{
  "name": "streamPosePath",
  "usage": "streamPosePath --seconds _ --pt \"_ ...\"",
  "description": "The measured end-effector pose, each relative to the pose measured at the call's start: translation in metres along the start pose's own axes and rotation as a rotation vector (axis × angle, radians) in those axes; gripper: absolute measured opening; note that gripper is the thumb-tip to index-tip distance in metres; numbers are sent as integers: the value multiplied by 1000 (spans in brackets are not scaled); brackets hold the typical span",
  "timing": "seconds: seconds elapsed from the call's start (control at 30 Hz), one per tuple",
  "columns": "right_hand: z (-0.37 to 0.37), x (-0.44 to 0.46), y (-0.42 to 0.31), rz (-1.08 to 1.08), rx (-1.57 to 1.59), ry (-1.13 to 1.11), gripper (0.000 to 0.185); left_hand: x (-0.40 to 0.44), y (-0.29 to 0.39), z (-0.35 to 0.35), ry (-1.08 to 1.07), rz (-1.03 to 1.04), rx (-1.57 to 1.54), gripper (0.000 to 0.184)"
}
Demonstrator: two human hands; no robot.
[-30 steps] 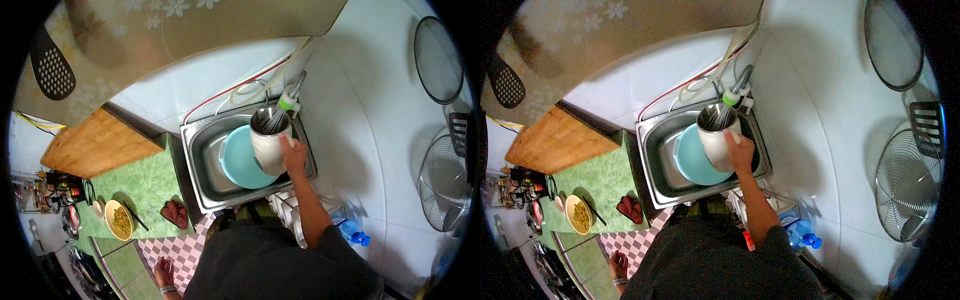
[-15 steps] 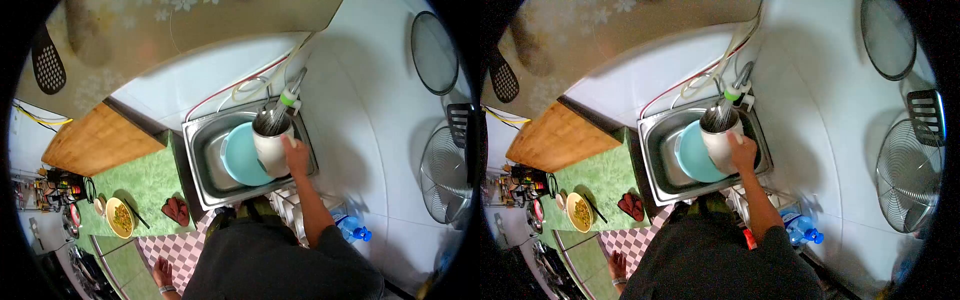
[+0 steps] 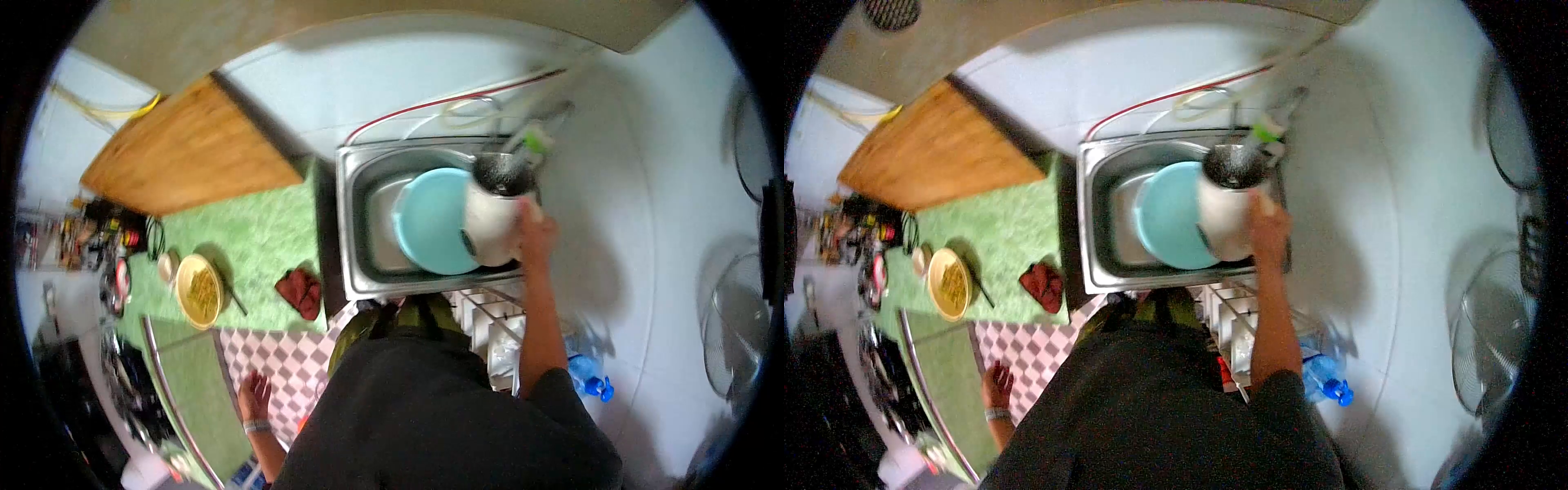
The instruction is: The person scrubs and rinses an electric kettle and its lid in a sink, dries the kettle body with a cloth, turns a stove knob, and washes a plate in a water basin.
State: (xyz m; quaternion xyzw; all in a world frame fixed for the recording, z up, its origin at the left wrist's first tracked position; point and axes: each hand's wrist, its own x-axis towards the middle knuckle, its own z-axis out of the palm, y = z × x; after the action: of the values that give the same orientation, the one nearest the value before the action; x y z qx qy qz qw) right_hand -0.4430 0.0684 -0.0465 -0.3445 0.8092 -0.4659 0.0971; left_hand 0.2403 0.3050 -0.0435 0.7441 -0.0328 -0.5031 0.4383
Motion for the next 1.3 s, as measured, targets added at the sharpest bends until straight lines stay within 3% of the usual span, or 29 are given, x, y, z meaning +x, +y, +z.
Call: streamPosePath --seconds 0.03,0.1,0.17,0.23,0.3,0.37,0.4,0.47,0.53,0.67,0.77,0.87,0.93,1.07,1.1,1.2,1.27,1.3 --pt "-19 -4 -31 269 395 -153 40 -5 0 4 16 13 -20 32" --pt "-17 -8 -40 185 333 -175 34 -10 2 12 4 -4 -34 29" --pt "3 -8 -27 235 371 -248 36 -9 1 17 2 -65 -16 28" --pt "16 9 19 214 328 -207 37 -7 2 21 30 -73 9 28" --pt "-2 11 -5 274 348 -232 37 -15 8 27 30 -45 -19 30" --pt "0 -5 -55 346 634 -114 35 -20 5 19 35 -49 -5 30" --pt "13 -10 -48 342 617 -92 35 -13 0 11 25 -53 -15 30" --pt "19 -7 -13 193 275 -172 31 4 -9 -1 12 -108 -14 30" --pt "1 5 -26 378 187 -259 41 0 -5 -2 24 -94 -22 31" --pt "-1 3 -30 312 231 -205 50 -13 4 11 38 -110 10 31" --pt "20 10 25 185 50 -263 39 3 0 2 -14 -124 11 32" --pt "-5 1 -60 326 334 -204 32 0 6 5 15 -90 -18 33" --pt "-6 -2 -53 409 424 -154 31 5 8 5 -19 -94 -5 32" --pt "24 12 24 194 2 -167 30 14 16 14 -14 -92 -21 29" --pt "-5 8 -24 316 142 -252 42 12 18 12 -19 -81 -50 28" --pt "-5 2 -26 404 367 -255 60 16 21 15 -5 -117 -30 27" --pt "17 8 -17 313 162 -286 34 18 22 18 -20 -124 -25 27" --pt "22 10 1 166 22 -198 41 15 22 22 -22 -92 -17 27"
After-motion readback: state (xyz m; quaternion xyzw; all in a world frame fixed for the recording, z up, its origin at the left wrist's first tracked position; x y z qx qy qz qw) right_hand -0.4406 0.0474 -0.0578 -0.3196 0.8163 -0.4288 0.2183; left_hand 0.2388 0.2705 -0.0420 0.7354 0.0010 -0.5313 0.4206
